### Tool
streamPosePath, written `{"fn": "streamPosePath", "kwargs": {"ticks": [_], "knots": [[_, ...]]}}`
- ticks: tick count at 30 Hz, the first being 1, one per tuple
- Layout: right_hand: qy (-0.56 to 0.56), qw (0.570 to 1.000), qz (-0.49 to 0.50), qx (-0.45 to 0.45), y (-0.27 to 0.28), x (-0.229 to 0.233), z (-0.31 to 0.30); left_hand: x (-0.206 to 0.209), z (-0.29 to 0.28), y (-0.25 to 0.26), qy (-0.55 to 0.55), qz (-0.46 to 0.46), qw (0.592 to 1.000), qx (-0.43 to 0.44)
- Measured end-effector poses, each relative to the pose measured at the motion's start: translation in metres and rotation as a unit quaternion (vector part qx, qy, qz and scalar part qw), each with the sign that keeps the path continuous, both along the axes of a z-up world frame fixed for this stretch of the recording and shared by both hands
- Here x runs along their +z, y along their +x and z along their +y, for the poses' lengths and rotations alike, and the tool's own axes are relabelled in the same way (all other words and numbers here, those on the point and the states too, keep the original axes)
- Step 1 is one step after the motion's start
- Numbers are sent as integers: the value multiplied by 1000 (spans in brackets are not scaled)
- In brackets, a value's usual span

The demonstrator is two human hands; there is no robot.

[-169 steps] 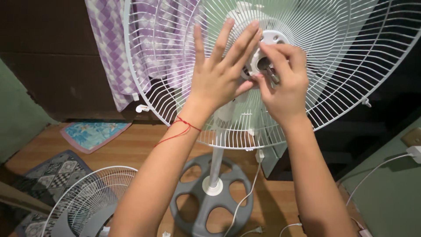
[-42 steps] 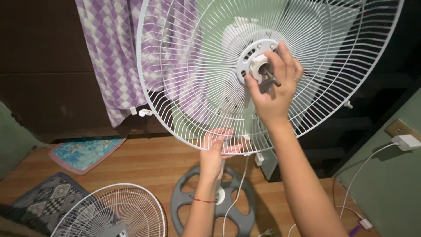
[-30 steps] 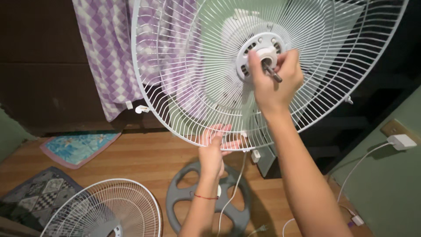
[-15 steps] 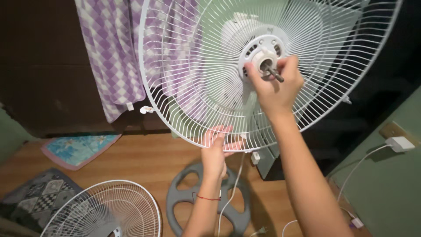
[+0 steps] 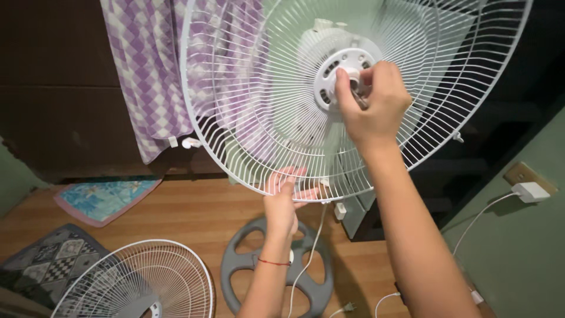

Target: The person reassembles a standing electric fan by hand. They attach the fan blades to the motor hub, secure the blades with the central cap, and then snap the front and rear wire cages into place. Finally, they plug the fan into a wall outlet.

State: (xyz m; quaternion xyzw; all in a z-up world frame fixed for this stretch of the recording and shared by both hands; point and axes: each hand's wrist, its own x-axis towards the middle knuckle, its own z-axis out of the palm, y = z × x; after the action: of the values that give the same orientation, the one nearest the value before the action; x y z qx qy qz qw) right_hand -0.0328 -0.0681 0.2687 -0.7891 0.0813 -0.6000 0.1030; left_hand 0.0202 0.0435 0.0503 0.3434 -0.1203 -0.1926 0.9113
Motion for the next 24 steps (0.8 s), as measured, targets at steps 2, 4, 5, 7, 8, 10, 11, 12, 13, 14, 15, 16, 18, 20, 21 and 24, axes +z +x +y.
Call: {"fn": "streamPosePath", "kwargs": {"ticks": [2, 4, 5, 7, 8, 10, 11, 12, 13, 14, 15, 16, 18, 20, 21, 24], "knots": [[-22, 999, 36, 26, -9, 5, 6, 0, 1, -2, 13, -3, 1000, -2], [-118, 992, 27, 47, -20, 7, 8, 1, 2, -4, -1, 2, 1000, -3], [-204, 978, 0, 54, -28, 5, 7, 2, 3, -3, -8, 3, 1000, -4], [-259, 963, -6, 72, -33, 5, 1, 4, 1, -3, 0, 4, 1000, -1], [-225, 971, 10, 81, -32, 2, -2, 5, 2, -3, 7, 2, 1000, 1], [-174, 980, 32, 85, -24, -5, -11, 7, 3, -4, 0, 9, 1000, 0], [-158, 984, 38, 79, -18, -8, -16, 8, 3, -5, -4, 13, 1000, 0], [-142, 986, 46, 73, -12, -11, -21, 9, 3, -6, -7, 16, 1000, -4], [-96, 993, 48, 58, -2, -15, -20, 10, 3, -5, -9, 19, 1000, -9], [-48, 997, 52, 41, 5, -20, -19, 10, 3, -6, -10, 23, 1000, -15], [1, 998, 56, 23, 7, -23, -19, 10, 3, -7, -9, 22, 1000, -10], [-1, 998, 60, 23, 7, -25, -18, 9, 3, -7, -9, 18, 1000, -5], [-5, 997, 69, 25, 0, -24, -16, 9, 1, -7, -12, 18, 1000, -3], [15, 995, 99, 26, -13, -17, -16, 8, 3, -5, -12, 26, 1000, -10], [26, 993, 114, 27, -20, -15, -16, 6, 6, -5, -8, 26, 1000, -11], [-307, 952, 0, 16, -31, -5, -24, 6, 4, -3, -8, 22, 1000, -8]]}}
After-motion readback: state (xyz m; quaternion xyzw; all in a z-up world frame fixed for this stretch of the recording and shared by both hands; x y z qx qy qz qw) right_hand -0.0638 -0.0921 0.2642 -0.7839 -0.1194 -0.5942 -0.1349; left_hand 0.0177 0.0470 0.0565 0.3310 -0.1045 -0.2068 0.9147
